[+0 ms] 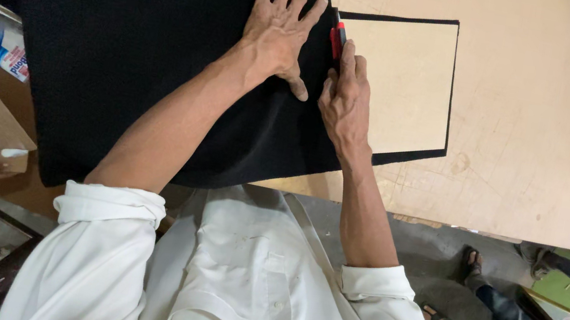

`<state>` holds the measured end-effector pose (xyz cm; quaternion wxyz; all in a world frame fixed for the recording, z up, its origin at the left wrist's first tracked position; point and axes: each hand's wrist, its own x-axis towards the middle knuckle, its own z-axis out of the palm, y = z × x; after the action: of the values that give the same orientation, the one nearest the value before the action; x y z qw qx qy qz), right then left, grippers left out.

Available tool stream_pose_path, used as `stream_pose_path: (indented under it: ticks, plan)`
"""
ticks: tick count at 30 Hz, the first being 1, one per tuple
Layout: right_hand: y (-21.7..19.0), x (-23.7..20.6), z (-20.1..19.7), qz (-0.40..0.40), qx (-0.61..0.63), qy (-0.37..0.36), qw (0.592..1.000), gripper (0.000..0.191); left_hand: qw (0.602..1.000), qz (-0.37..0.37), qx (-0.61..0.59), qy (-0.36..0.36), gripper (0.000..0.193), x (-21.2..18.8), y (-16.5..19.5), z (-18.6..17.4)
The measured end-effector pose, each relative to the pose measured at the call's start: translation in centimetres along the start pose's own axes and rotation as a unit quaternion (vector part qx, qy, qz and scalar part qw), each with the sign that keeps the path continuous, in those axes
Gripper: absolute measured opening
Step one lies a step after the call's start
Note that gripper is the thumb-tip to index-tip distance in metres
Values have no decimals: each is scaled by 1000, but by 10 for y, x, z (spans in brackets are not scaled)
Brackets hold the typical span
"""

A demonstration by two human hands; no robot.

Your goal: The person uses a cardboard template and a utility knife to cut multiple identical rectangular pieces from a large sheet of black fabric. The person repeatedly positions the template, cuts along the edges, removes the template, and stacks the cut fabric pieces.

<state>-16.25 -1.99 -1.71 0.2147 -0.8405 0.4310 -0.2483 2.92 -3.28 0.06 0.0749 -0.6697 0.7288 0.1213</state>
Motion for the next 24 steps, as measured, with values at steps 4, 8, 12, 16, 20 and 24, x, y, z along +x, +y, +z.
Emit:
stream_pose_path:
  ticks: [4,8,12,16,20,24]
  plan:
    - [-1,0,2,3,12,5,1000,57,1000,-3,-6,-8,163,0,-1,-4]
    - [0,-1,3,-25,10,23,999,57,1000,-2,3,-8,163,0,-2,-3]
    - [1,-1,3,-13,19,13,1000,56,1000,-2,4,3,164,1,-1,0]
    - [0,-1,3,-20,22,24,999,56,1000,-8,9,9,164,3,-1,2]
    - [-2,0,4,-12,5,12,1000,57,1000,-2,4,3,166,4,-2,1]
    - [2,3,5,0,-38,-11,999,62,1000,-2,10,-9,167,4,-2,-1]
